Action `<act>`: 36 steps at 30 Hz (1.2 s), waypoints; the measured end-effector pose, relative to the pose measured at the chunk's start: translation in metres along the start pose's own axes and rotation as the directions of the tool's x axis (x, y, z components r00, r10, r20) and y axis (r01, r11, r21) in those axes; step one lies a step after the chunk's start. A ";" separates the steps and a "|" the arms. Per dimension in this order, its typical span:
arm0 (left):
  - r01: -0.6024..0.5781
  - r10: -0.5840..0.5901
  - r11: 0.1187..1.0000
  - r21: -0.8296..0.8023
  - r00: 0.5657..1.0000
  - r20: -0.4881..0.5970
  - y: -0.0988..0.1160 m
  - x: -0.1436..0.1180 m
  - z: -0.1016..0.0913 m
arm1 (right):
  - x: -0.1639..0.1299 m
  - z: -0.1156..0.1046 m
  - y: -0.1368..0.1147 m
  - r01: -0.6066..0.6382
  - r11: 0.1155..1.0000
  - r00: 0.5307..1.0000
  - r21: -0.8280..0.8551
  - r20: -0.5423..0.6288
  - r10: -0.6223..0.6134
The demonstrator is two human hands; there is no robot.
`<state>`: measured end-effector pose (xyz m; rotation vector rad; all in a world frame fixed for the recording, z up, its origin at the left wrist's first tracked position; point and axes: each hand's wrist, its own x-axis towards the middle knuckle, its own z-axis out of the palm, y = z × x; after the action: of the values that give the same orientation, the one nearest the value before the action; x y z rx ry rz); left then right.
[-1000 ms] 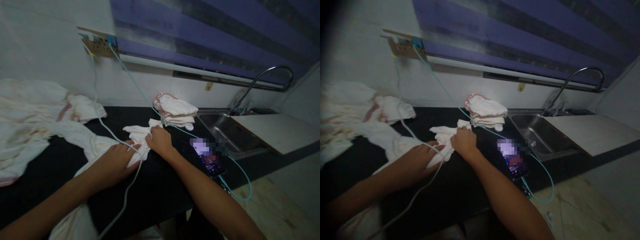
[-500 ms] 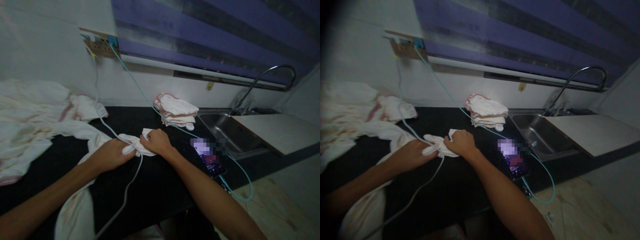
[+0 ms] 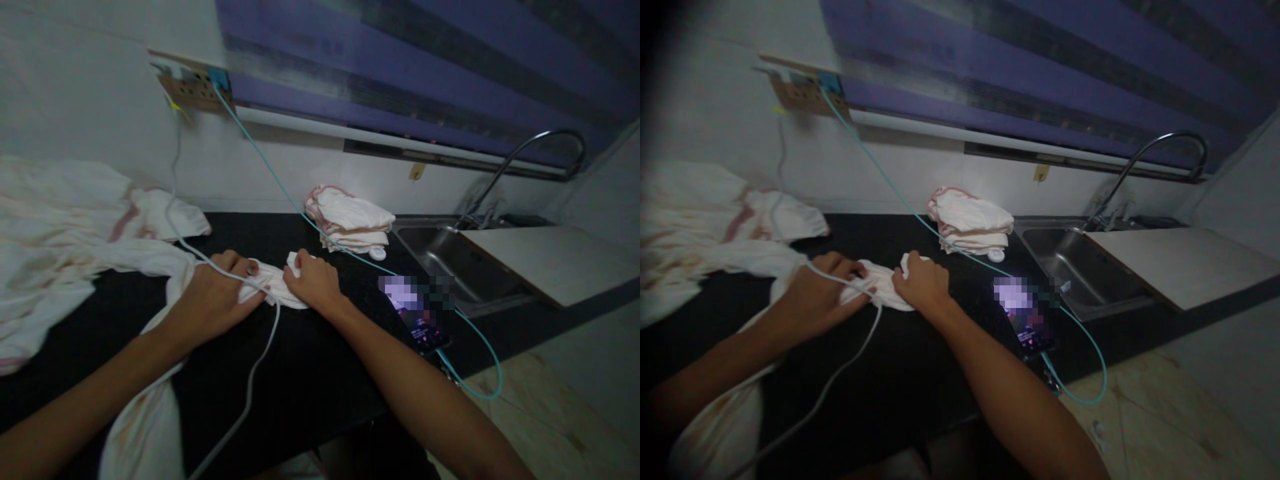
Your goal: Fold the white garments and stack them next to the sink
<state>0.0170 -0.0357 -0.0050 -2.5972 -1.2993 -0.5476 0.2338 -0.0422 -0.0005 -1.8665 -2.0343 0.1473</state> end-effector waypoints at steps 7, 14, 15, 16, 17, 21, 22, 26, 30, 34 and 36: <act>-0.083 0.090 0.984 -0.156 0.995 0.040 0.025 -0.011 -0.006 | 0.001 0.004 0.002 -0.031 0.999 1.000 -0.030 0.005 0.031; -0.181 0.208 0.962 -0.205 0.971 0.117 0.037 -0.014 -0.001 | 0.007 0.013 0.012 0.048 0.998 0.994 0.039 -0.099 -0.044; -0.174 0.200 0.964 -0.201 0.973 0.118 0.035 -0.013 0.001 | 0.008 0.013 0.013 0.071 0.997 0.992 0.037 -0.112 -0.066; -0.156 0.181 0.968 -0.195 0.977 0.117 0.033 -0.012 0.002 | 0.009 0.014 0.014 0.095 0.995 0.988 0.035 -0.123 -0.090; -0.131 0.154 0.973 -0.189 0.981 0.115 0.031 -0.012 0.004 | 0.010 0.014 0.015 0.124 0.992 0.984 0.034 -0.133 -0.118; -0.020 0.035 0.991 -0.129 0.993 0.112 0.022 -0.010 0.010 | 0.010 0.013 0.014 0.208 0.977 0.972 0.042 -0.126 -0.201; -0.010 0.022 0.994 -0.108 0.993 0.118 0.021 -0.009 0.010 | 0.010 0.012 0.013 0.209 0.977 0.973 0.044 -0.113 -0.203; 0.009 -0.010 1.000 0.010 0.990 0.138 0.025 -0.010 0.008 | 0.007 0.008 0.010 0.162 0.985 0.985 0.052 -0.070 -0.159; -0.005 0.000 0.999 0.033 0.989 0.146 0.031 -0.011 0.006 | 0.004 0.004 0.006 0.160 0.986 0.987 0.044 -0.038 -0.158; -0.017 0.019 1.000 -0.017 0.989 0.149 0.030 -0.012 0.008 | 0.004 0.003 0.005 0.181 0.983 0.983 0.033 -0.008 -0.181; -0.023 0.028 0.999 -0.030 0.988 0.150 0.029 -0.013 0.009 | 0.005 0.003 0.005 0.168 0.985 0.986 0.038 -0.012 -0.167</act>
<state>0.0354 -0.0598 -0.0190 -2.7206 -1.3084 -0.3753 0.2368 -0.0362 -0.0040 -1.6610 -2.1556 0.1331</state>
